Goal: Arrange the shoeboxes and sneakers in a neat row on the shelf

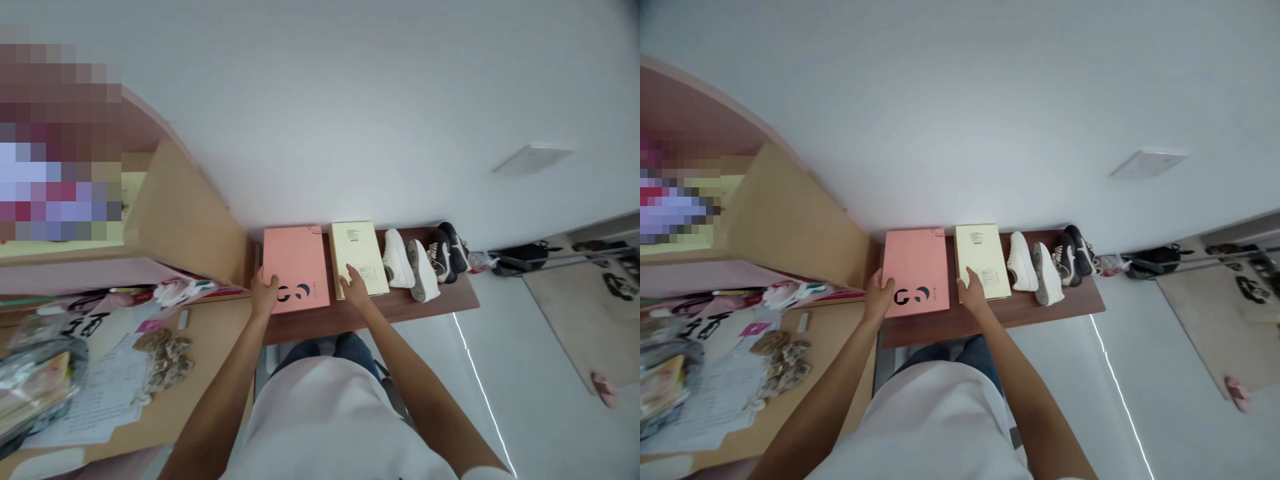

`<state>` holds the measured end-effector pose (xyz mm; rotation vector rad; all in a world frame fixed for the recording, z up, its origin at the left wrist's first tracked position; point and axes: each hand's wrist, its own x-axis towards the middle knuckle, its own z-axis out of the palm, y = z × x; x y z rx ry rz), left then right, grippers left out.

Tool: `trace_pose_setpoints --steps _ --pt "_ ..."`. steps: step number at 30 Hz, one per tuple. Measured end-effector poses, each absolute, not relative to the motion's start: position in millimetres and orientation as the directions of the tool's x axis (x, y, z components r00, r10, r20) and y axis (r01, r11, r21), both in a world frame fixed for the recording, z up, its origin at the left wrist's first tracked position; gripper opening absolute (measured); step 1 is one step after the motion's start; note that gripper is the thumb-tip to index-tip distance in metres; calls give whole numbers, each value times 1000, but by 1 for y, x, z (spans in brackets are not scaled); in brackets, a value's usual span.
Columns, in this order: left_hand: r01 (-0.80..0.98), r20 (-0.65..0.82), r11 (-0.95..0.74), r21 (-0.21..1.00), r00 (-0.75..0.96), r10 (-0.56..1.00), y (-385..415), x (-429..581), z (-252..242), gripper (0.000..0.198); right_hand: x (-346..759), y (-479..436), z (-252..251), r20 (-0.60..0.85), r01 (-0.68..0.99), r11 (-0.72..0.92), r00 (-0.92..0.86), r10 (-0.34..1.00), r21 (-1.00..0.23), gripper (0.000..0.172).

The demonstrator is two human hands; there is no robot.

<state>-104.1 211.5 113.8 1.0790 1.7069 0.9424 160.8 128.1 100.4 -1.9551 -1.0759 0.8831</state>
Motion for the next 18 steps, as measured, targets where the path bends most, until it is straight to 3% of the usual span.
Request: trace_pose_setpoints --steps 11,14,18 --pt "296 -308 235 926 230 923 160 58 123 51 282 107 99 -134 483 -422 523 842 -767 57" --pt "283 -328 259 924 232 916 160 83 114 54 296 108 92 -169 465 -445 521 837 -765 57" --pt "354 -450 398 846 77 890 167 100 96 71 307 115 80 -263 422 -503 508 820 -754 63"
